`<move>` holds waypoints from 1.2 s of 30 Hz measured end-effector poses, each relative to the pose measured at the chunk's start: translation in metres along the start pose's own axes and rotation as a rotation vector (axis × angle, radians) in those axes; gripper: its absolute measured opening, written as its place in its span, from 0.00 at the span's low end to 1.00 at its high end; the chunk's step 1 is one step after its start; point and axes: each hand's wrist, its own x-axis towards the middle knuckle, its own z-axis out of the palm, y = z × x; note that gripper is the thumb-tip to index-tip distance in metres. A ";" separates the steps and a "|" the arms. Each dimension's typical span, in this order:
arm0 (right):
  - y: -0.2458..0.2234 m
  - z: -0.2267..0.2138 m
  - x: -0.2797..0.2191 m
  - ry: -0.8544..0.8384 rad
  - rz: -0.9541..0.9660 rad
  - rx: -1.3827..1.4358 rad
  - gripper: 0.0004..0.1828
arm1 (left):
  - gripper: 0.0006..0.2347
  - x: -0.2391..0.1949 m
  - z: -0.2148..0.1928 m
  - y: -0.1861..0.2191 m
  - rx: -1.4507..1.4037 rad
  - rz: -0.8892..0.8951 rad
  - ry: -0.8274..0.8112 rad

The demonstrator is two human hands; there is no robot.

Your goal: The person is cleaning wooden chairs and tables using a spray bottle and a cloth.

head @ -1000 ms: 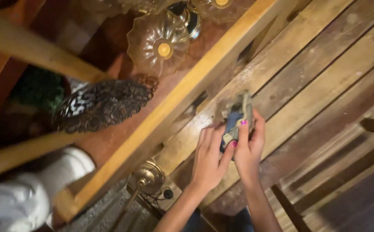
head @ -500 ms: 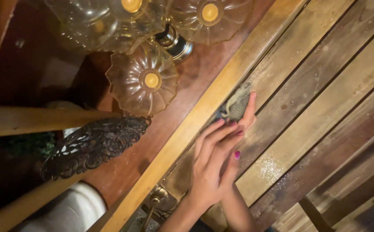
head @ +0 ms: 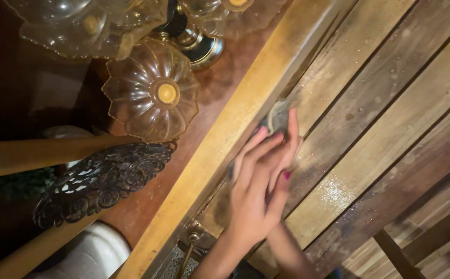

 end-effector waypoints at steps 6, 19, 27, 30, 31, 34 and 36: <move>0.011 -0.011 0.021 -0.031 -0.061 -0.102 0.34 | 0.16 0.001 0.003 -0.009 0.001 0.014 -0.033; 0.097 -0.041 -0.013 -0.159 -0.088 -0.315 0.33 | 0.17 -0.014 0.035 -0.057 -0.020 -0.058 -0.170; 0.012 -0.088 -0.083 -0.394 0.223 0.033 0.35 | 0.14 -0.059 0.016 -0.040 -0.060 -0.126 -0.137; -0.021 -0.101 -0.105 -0.332 0.244 0.023 0.32 | 0.14 -0.073 0.006 -0.024 -0.062 -0.106 -0.051; -0.035 -0.104 -0.108 -0.352 0.239 0.021 0.32 | 0.14 -0.079 0.004 -0.017 -0.060 -0.114 -0.031; -0.076 -0.108 -0.120 -0.388 0.414 0.196 0.34 | 0.13 -0.099 -0.007 0.004 -0.081 -0.160 0.067; -0.104 -0.105 -0.125 -0.416 0.339 0.200 0.38 | 0.11 -0.112 -0.015 0.017 -0.077 -0.170 0.162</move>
